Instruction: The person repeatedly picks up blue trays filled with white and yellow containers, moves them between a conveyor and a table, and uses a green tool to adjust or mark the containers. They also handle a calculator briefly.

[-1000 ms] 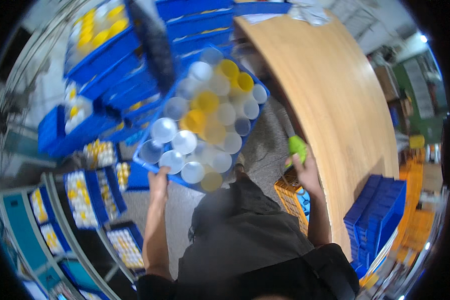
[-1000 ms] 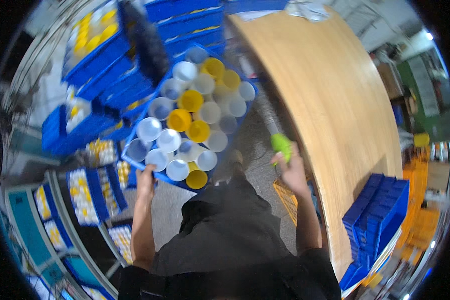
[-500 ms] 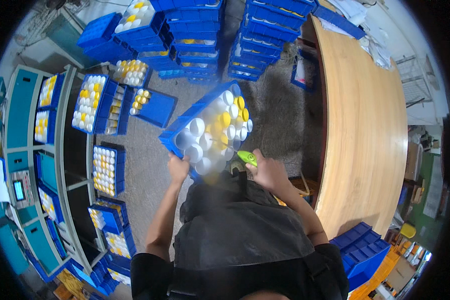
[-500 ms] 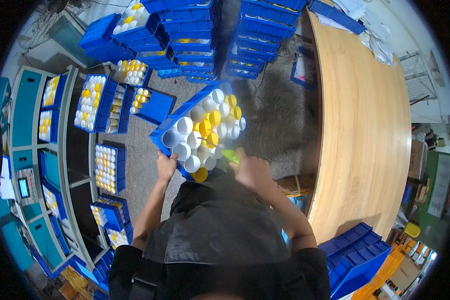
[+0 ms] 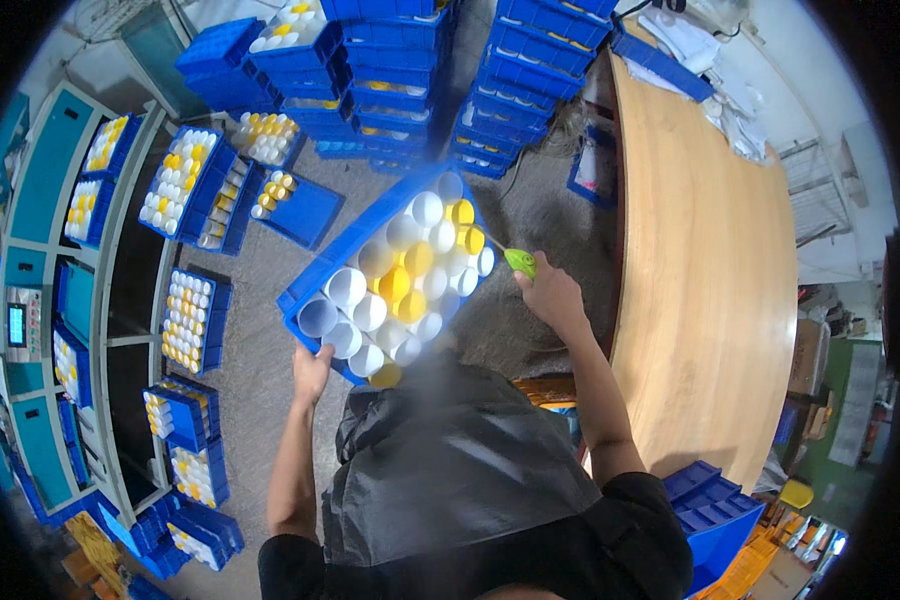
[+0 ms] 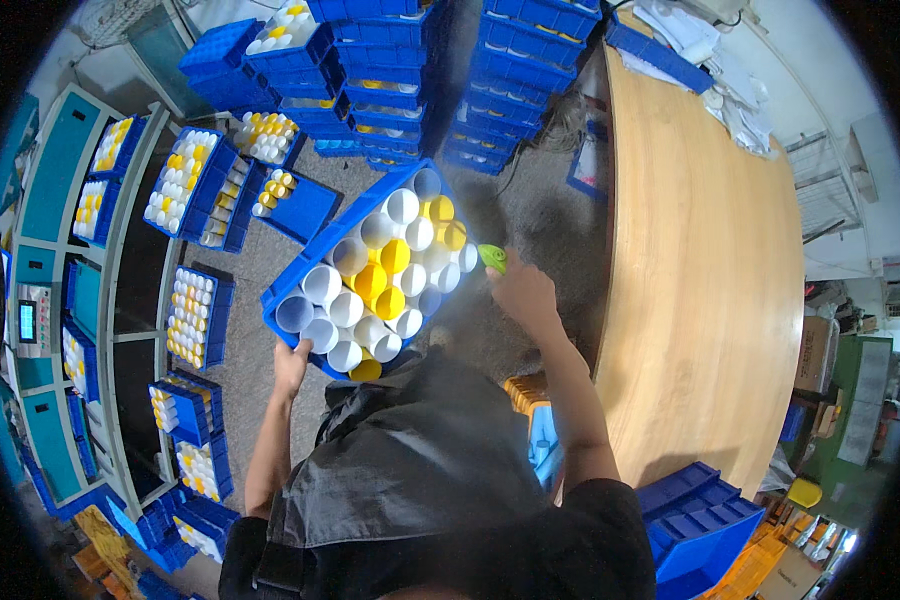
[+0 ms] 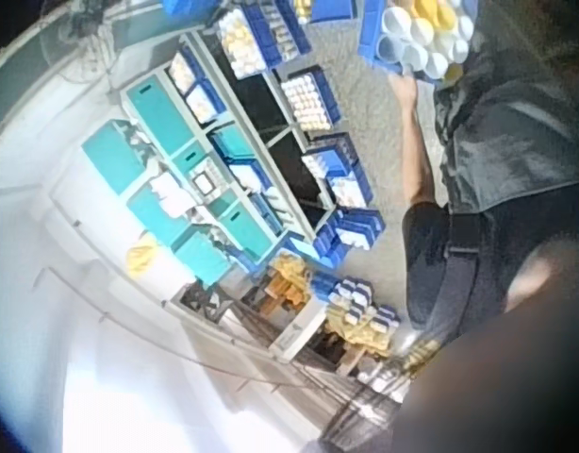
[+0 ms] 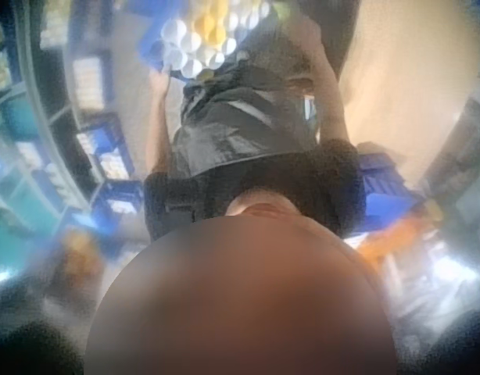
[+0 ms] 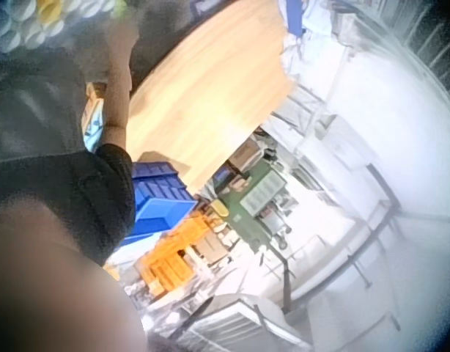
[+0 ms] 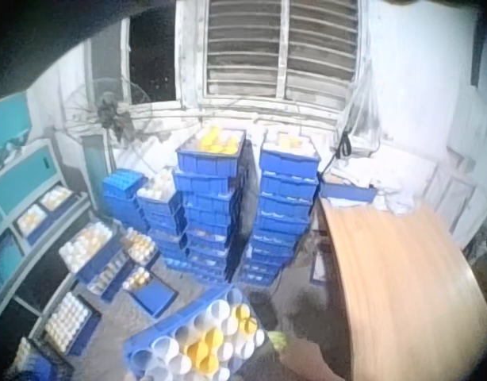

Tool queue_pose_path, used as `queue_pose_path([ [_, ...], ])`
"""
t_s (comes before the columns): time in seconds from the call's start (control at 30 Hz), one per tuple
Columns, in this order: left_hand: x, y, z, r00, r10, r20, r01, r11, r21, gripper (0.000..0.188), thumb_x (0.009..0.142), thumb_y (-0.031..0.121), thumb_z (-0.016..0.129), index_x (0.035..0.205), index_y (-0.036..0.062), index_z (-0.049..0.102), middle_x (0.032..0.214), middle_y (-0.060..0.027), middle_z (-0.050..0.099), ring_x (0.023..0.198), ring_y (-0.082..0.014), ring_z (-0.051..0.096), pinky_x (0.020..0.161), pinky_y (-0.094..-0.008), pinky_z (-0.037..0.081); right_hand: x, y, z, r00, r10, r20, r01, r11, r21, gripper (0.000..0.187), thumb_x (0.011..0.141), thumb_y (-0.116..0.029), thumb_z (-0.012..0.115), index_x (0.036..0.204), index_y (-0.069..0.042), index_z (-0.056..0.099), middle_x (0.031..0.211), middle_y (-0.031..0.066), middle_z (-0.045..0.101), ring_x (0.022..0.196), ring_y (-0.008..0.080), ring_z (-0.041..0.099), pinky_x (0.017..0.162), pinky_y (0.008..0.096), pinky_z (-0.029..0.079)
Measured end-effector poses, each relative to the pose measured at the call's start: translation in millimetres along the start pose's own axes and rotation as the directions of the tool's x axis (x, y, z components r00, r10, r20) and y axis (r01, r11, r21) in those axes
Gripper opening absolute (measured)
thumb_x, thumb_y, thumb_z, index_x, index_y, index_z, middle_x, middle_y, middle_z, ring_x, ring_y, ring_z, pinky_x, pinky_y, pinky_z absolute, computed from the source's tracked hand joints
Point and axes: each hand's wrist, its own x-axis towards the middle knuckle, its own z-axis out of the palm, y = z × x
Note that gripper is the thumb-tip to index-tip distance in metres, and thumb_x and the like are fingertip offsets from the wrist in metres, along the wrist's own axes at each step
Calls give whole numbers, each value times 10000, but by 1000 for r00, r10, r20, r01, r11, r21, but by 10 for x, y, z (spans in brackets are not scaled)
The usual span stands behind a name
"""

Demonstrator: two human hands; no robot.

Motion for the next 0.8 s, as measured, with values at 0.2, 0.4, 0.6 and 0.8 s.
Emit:
queue_pose_path([
  [0.2,-87,-4,-150,999,27,25,-27,1000,-6,517,817,116,595,1302,-34,496,1158,-207,664,1071,-327,649,945,-409,487,269,-205,-249,998,-46,-49,50,996,80,452,943,-405,547,1224,-52,520,902,282,679,896,464,662,810,552,512],
  [0.4,-123,-30,-221,999,37,-26,-37,999,-16,537,812,137,605,1306,-37,486,1113,-223,683,1027,-346,675,915,-418,503,26,-424,-462,997,-58,41,57,998,33,470,933,-402,548,1234,-42,515,948,293,675,920,472,655,815,553,504],
  [0.6,-174,19,-189,998,54,-43,-53,998,19,572,809,160,603,1326,-41,460,1054,-239,695,990,-363,688,882,-419,516,-134,-635,-480,972,-225,73,221,974,57,430,931,-397,558,1179,-47,526,881,261,678,867,444,667,783,535,516],
  [0.8,-241,146,-112,996,6,-84,-2,999,49,581,800,167,611,1312,-61,454,971,-256,699,915,-376,702,836,-439,530,-372,-842,-400,933,-327,148,329,944,13,529,943,-406,563,1325,-45,501,879,252,681,830,435,665,759,513,514],
])
